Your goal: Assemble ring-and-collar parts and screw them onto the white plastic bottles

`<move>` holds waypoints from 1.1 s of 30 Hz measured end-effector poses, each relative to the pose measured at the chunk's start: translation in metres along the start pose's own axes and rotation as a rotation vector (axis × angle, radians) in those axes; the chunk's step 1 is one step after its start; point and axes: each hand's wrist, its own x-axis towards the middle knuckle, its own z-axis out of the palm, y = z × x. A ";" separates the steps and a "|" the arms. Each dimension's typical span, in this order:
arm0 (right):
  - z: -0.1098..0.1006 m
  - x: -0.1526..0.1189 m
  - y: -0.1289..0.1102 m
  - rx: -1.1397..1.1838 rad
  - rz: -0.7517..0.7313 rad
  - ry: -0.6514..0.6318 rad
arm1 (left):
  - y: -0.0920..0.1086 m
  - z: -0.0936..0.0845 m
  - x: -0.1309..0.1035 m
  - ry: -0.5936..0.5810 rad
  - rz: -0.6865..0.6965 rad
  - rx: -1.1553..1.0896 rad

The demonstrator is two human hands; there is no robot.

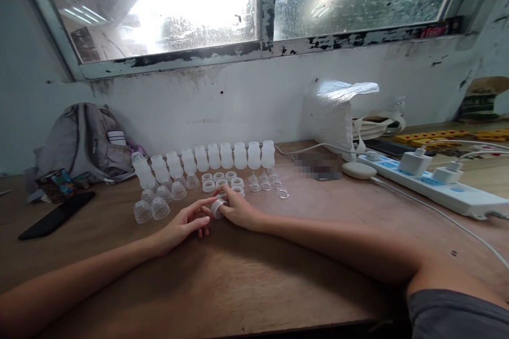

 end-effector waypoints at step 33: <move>-0.005 -0.006 -0.020 0.183 -0.048 -0.242 | 0.001 0.000 0.000 0.221 -0.018 -0.112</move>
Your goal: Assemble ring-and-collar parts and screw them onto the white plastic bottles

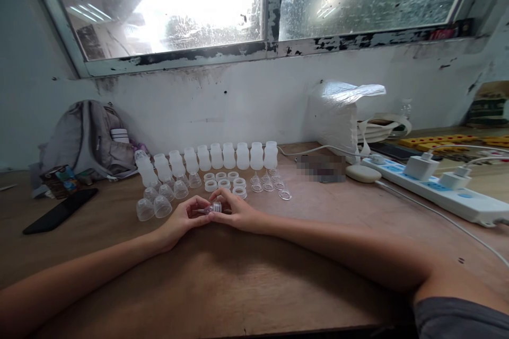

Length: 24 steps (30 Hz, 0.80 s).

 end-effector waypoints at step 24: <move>0.005 -0.002 0.007 -0.481 -0.101 0.136 | 0.113 -0.105 0.062 0.253 -0.037 1.556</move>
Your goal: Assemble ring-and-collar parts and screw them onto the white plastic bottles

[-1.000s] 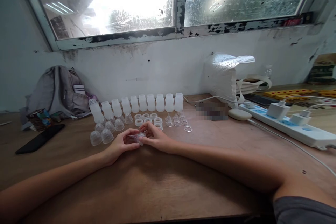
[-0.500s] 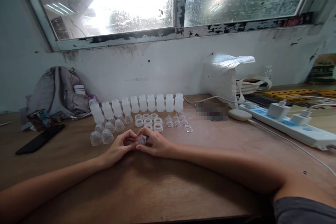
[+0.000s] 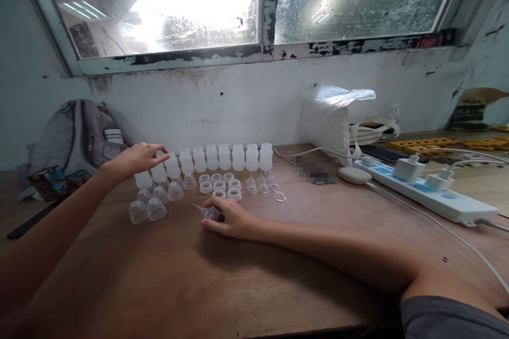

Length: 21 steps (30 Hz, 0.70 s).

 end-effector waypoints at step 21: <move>-0.004 -0.005 -0.005 0.144 0.024 0.241 | -0.041 -0.013 0.031 0.042 -0.199 -0.002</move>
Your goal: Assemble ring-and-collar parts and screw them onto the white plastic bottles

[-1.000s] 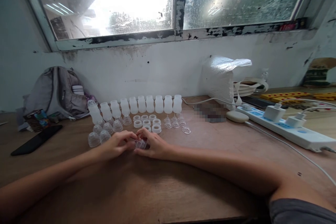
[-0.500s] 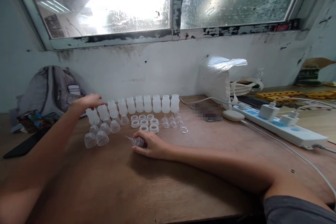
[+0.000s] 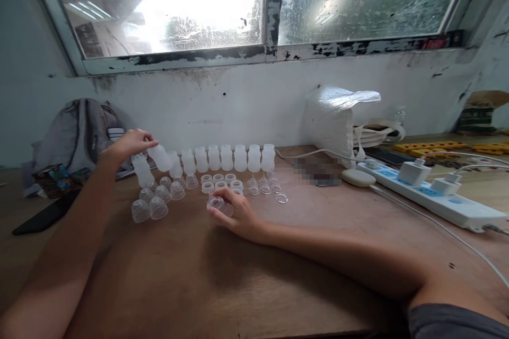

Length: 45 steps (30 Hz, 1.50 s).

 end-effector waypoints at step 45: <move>0.001 0.015 0.025 0.580 0.265 0.416 | 0.148 0.121 -0.085 0.069 0.742 -0.424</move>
